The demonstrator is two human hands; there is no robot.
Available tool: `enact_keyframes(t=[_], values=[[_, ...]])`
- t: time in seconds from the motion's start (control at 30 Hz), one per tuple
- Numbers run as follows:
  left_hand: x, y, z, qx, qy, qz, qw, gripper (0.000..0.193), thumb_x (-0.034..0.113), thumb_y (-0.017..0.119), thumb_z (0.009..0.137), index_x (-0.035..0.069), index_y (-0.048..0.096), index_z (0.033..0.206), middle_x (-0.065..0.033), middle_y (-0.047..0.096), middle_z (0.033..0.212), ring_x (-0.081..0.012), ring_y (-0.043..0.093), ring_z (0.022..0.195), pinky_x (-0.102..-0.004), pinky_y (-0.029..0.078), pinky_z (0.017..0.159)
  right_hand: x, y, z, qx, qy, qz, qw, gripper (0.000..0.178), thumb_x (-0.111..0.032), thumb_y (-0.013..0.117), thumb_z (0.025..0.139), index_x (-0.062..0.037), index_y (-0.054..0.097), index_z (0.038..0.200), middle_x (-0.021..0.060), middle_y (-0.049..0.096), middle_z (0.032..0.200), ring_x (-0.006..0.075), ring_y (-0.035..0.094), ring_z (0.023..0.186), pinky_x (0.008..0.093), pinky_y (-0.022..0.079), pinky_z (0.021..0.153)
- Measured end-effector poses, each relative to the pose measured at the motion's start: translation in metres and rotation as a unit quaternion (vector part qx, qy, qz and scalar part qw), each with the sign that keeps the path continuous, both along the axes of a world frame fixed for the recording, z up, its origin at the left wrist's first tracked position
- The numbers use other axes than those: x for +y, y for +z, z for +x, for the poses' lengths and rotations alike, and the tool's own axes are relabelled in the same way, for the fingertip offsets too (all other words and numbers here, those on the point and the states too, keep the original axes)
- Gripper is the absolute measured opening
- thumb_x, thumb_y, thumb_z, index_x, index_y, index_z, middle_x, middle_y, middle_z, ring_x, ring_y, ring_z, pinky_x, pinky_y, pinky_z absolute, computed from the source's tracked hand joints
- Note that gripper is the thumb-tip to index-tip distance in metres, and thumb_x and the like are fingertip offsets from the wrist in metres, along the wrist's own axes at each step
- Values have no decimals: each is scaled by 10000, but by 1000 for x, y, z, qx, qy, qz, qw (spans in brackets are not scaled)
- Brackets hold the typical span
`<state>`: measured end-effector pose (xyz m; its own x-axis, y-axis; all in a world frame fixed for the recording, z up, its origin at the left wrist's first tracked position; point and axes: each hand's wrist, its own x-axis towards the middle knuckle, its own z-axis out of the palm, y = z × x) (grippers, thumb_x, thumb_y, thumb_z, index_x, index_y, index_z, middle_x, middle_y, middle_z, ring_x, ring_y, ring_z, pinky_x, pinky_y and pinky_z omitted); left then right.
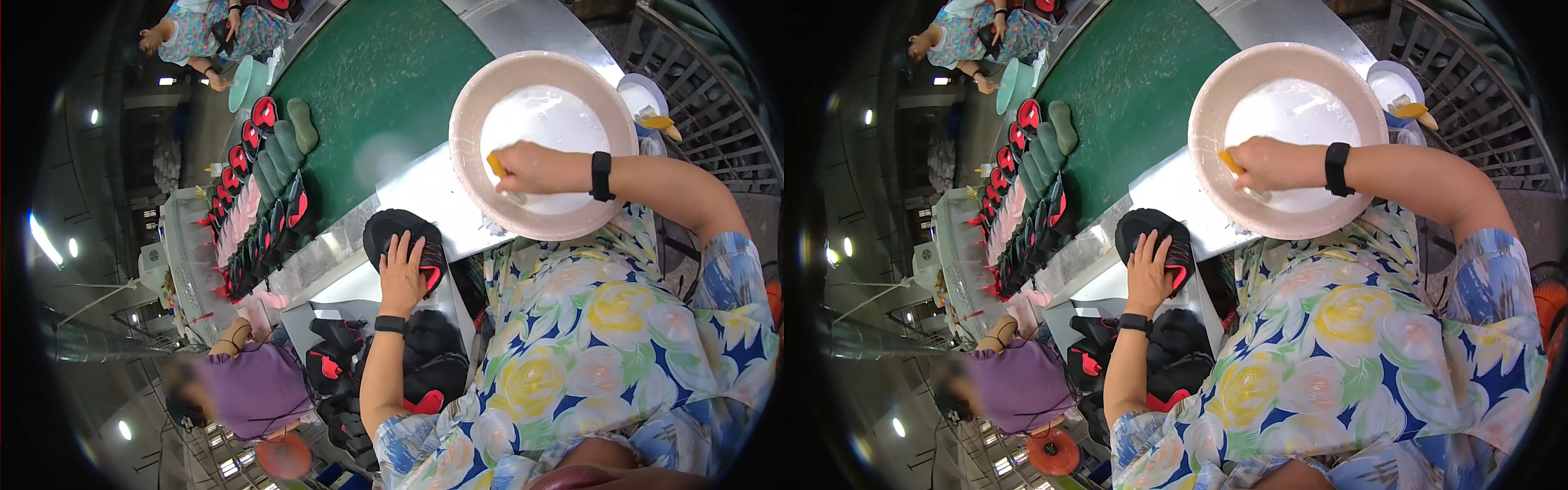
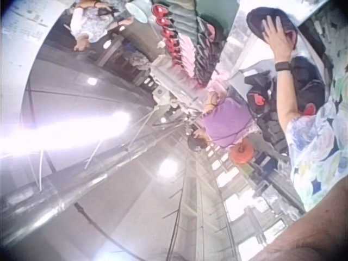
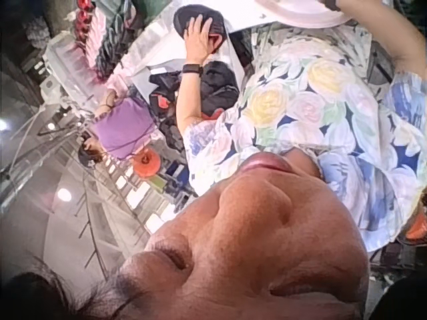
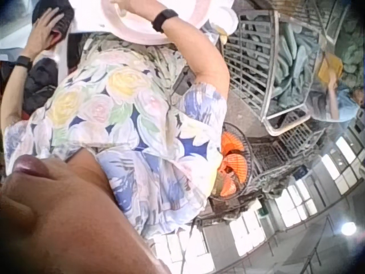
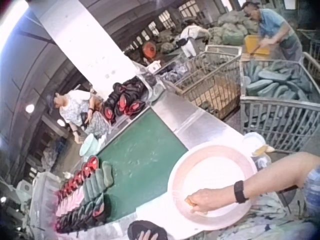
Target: Apply adhesive to shoe components using a brush during the assembly process.
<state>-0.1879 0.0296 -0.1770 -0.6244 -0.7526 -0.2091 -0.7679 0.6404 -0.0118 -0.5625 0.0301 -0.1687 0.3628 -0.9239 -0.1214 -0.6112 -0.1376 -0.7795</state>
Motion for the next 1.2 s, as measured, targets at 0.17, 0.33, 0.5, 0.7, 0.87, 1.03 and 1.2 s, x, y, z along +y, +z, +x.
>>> enact_keyframes(t=[0.17,0.33,0.5,0.7,0.87,1.03,1.2], values=[[-28,15,21,129,-12,-33,991,525,19,641,761,93,574,1277,-149,588,1319,-358,551,1239,-423,468,1021,15,-9,-31,103,112,-81,985,285,-139,742,785,56,626,958,250,679,846,389,683,828,452,535,760],[-58,110,-13,344,33,-128,930,500,53,657,885,38,508,1362,-72,616,1249,-204,598,1075,-316,452,984,5,40,-79,19,-33,-175,984,203,-163,709,826,-21,569,860,159,641,800,367,624,750,415,486,693],[-89,95,-35,547,337,333,691,503,111,660,929,70,492,1402,-52,602,1299,-180,582,1158,-336,466,1003,-15,82,-80,-97,-77,-228,966,226,-184,697,865,-27,541,824,127,618,768,260,609,687,372,470,655],[-90,99,-98,516,234,427,705,443,85,633,947,85,516,1375,-36,628,1216,-161,620,1078,-337,525,908,-18,124,-70,-170,11,-239,956,186,-179,685,888,-28,581,919,112,651,822,270,639,745,345,491,685],[-82,97,-115,616,223,373,657,315,70,628,950,90,574,1260,-24,652,1109,-134,645,943,-288,561,797,-7,111,-89,-88,-60,-267,958,234,-203,705,867,-18,561,871,131,621,755,298,618,683,360,471,629],[-67,77,-130,700,255,246,619,253,91,617,966,105,585,1217,3,632,978,-93,628,789,-226,538,629,-3,82,-84,-96,-189,-259,942,282,-242,724,850,-15,556,847,135,584,693,315,583,617,374,446,580],[-47,85,-140,693,238,243,636,285,113,648,950,103,589,1228,1,632,969,-82,618,746,-225,536,589,-3,87,-81,-121,-204,-289,927,301,-252,725,829,0,560,838,169,603,733,348,615,664,409,472,621]])
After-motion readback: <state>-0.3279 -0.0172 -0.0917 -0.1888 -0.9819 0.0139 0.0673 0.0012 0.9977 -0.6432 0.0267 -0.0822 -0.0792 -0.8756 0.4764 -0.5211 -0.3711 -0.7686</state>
